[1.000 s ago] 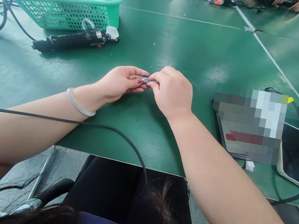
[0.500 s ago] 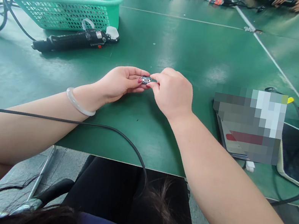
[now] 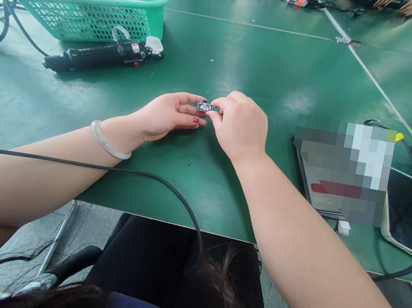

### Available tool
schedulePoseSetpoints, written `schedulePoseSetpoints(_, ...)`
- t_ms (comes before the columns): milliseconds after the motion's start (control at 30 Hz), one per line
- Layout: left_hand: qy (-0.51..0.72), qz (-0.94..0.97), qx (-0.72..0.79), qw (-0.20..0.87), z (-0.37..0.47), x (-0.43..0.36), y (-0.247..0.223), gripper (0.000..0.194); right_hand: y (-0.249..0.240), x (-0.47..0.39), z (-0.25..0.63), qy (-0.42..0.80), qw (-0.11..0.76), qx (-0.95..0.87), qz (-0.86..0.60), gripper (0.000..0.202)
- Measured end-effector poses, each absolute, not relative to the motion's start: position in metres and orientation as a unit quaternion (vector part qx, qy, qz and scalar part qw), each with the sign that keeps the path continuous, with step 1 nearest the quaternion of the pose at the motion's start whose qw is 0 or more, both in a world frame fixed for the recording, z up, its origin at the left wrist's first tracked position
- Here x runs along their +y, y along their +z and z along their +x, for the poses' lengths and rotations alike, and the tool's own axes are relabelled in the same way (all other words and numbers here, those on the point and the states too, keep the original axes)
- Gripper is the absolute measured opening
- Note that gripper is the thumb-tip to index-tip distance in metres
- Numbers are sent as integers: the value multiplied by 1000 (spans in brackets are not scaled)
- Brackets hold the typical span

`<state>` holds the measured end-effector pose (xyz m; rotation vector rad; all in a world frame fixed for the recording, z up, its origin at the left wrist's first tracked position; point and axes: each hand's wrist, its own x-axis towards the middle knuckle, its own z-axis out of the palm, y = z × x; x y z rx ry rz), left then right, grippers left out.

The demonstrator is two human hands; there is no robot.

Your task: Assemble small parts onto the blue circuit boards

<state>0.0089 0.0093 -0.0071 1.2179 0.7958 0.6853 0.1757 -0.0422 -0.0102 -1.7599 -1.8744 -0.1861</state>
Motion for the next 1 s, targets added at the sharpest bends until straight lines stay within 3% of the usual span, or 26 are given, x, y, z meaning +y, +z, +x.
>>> schedulePoseSetpoints(133,312,533,366,697,9,8,-5,45,-12,-42,176,-70,294,-705,-642,24)
schedulePoseSetpoints(333,312,465,345,753,9,6,-1,21,-13,-44,169,-78,294,-720,-624,22)
schedulePoseSetpoints(667,282,460,312,782,6,13,-8,21,-14,-44,164,-68,301,-730,-610,19)
schedulePoseSetpoints(833,294,446,366,762,1,12,3,23,-15,-43,164,-61,311,-728,-608,24)
schedulePoseSetpoints(1000,302,504,460,666,-31,24,21,17,-17,-42,168,-51,326,-716,-615,31)
